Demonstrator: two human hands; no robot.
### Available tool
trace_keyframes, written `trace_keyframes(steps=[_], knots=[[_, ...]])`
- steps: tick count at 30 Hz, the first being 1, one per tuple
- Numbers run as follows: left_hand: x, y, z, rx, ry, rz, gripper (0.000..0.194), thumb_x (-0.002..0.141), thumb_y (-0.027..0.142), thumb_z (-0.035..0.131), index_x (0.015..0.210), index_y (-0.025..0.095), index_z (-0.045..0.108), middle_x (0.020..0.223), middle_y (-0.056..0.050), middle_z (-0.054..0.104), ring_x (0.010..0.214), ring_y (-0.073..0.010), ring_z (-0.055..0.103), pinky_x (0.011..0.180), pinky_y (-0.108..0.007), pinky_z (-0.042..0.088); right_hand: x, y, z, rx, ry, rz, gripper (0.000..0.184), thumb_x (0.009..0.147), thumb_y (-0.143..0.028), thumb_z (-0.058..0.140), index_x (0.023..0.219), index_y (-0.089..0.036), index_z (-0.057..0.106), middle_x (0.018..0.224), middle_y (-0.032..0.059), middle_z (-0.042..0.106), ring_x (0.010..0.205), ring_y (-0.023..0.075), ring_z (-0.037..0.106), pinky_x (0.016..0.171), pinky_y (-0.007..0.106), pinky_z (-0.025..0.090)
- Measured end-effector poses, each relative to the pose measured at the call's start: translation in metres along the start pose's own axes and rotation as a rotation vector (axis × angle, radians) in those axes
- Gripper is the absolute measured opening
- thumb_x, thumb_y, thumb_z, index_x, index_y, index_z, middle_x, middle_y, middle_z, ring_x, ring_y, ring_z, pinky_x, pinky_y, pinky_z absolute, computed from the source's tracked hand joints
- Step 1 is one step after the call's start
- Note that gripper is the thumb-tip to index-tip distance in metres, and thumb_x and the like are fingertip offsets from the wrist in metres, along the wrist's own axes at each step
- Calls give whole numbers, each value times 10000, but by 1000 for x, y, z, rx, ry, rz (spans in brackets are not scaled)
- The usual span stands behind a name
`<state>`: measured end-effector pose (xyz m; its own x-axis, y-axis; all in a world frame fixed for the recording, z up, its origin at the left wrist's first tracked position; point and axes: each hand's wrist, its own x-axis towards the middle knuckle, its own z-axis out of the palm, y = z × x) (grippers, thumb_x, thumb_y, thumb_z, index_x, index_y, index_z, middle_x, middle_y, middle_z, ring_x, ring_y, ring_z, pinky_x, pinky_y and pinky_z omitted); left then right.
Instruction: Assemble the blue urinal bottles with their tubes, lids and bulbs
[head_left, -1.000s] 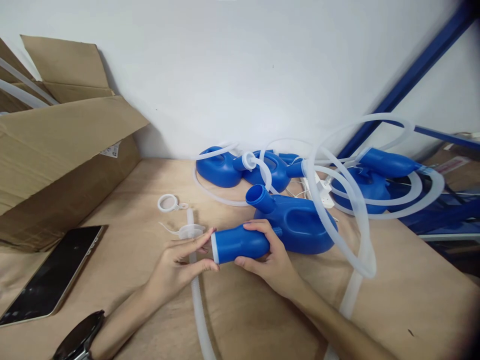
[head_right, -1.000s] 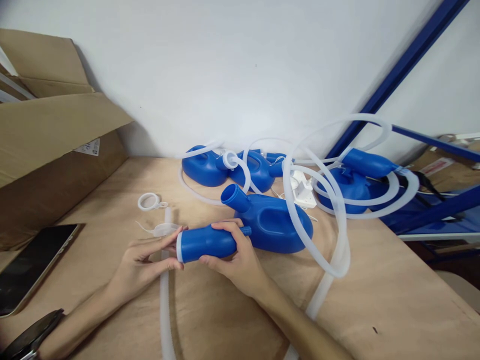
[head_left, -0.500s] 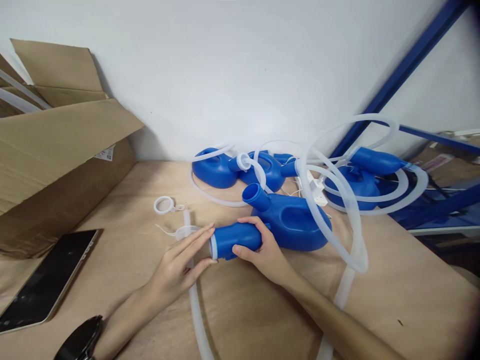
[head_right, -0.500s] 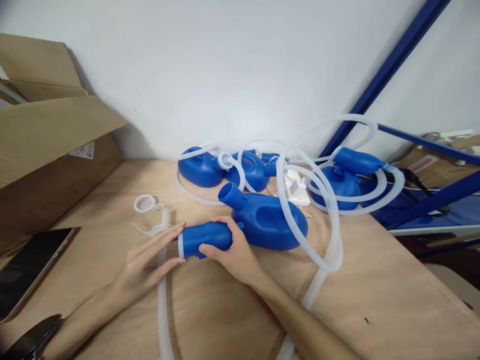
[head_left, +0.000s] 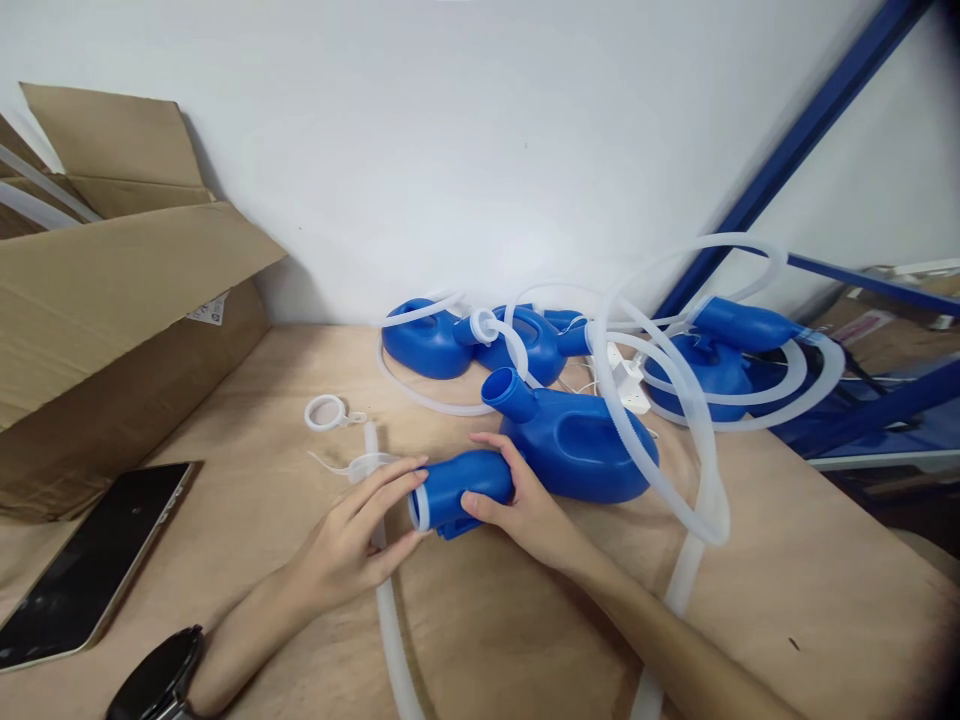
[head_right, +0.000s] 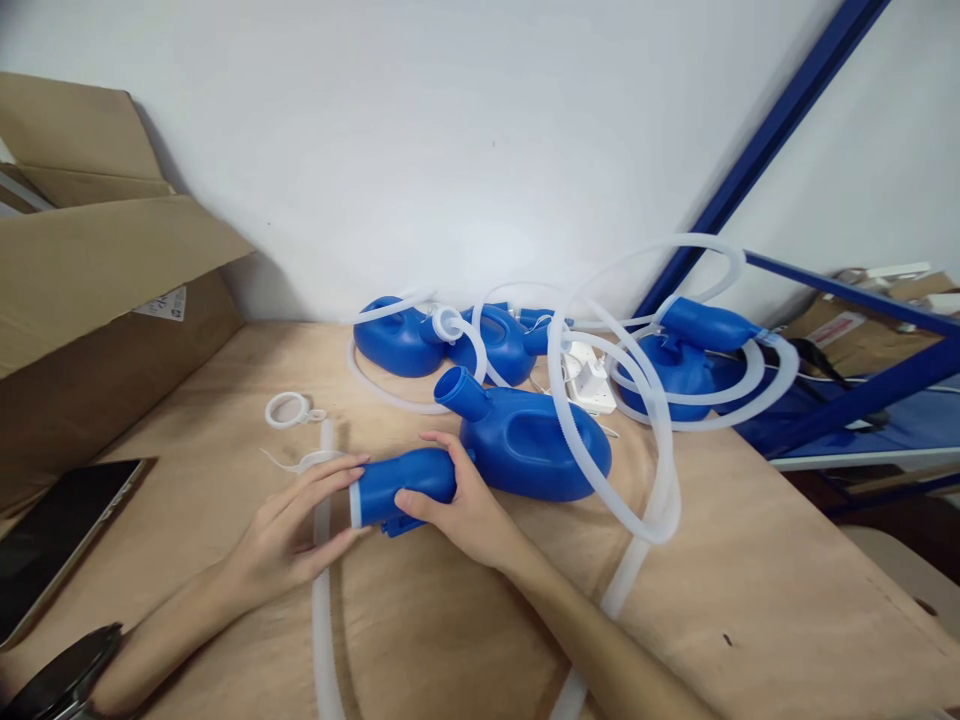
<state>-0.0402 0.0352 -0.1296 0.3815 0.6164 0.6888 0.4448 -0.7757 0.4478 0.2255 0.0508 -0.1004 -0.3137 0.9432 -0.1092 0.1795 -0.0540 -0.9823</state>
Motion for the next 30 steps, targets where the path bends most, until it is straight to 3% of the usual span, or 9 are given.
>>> trace_keyframes(steps=[4,6,9,12,15,17,20,23,30], knots=[[7,0,-10,-90,78,-121,514,823,245,920,1314,270,773,1272,-86,838,1113,-287,828,1002,-387,691,-4,6,7,146,-126,33,1156,815,-523,906,1686,-319,175,1594,174,501,1373,350,651,1121,565,584],[11,-6,-18,-132,168,-250,469,809,295,935,1254,261,790,1165,-72,862,991,-276,842,908,-374,707,-6,9,11,160,-173,-12,1200,830,-497,904,1710,-331,106,1579,174,531,1346,329,683,1131,563,582],[17,-25,-28,-196,374,-470,394,872,382,878,1221,227,783,1158,-86,850,904,-255,822,737,-326,688,-8,10,11,-75,-77,-195,915,917,-399,840,1670,-337,324,1470,121,648,1318,294,690,1149,542,565],[23,-50,-39,-224,652,-645,373,917,490,803,1144,197,770,1093,-65,814,839,-221,753,639,-293,617,-9,6,4,-324,98,-411,502,997,-280,723,1482,-312,596,1209,65,746,1087,242,737,897,408,647],[29,-70,-51,-224,853,-768,328,996,486,727,1067,167,746,1017,-46,758,843,-195,695,721,-319,594,-10,-3,-7,-444,265,-611,234,1032,-220,665,1255,-273,714,981,28,743,805,185,703,631,303,573],[32,-78,-61,-221,918,-830,287,1034,441,720,1069,156,731,1058,-55,743,913,-201,700,817,-362,605,-10,-9,-15,-552,392,-749,144,1040,-195,654,1136,-261,739,941,34,747,797,195,702,659,333,573],[36,-85,-77,-216,949,-925,245,1053,389,728,1125,155,711,1114,-61,729,944,-203,706,830,-373,619,-7,-13,-28,-790,594,-834,113,1029,-221,668,1041,-273,768,987,74,762,955,278,729,868,471,591],[36,-91,-94,-220,876,-1061,246,1061,385,729,1138,152,705,1047,-40,714,829,-169,685,717,-313,607,0,-11,-44,-941,720,-732,145,1040,-303,654,1065,-289,797,1137,114,755,1103,340,710,1013,565,553],[20,-116,-119,-108,610,-1283,273,1062,402,735,1164,149,713,1042,-40,724,815,-169,697,712,-318,626,13,3,-63,-1212,703,-568,375,1082,-408,590,1378,-219,722,1445,200,684,1414,461,564,1207,719,380]])
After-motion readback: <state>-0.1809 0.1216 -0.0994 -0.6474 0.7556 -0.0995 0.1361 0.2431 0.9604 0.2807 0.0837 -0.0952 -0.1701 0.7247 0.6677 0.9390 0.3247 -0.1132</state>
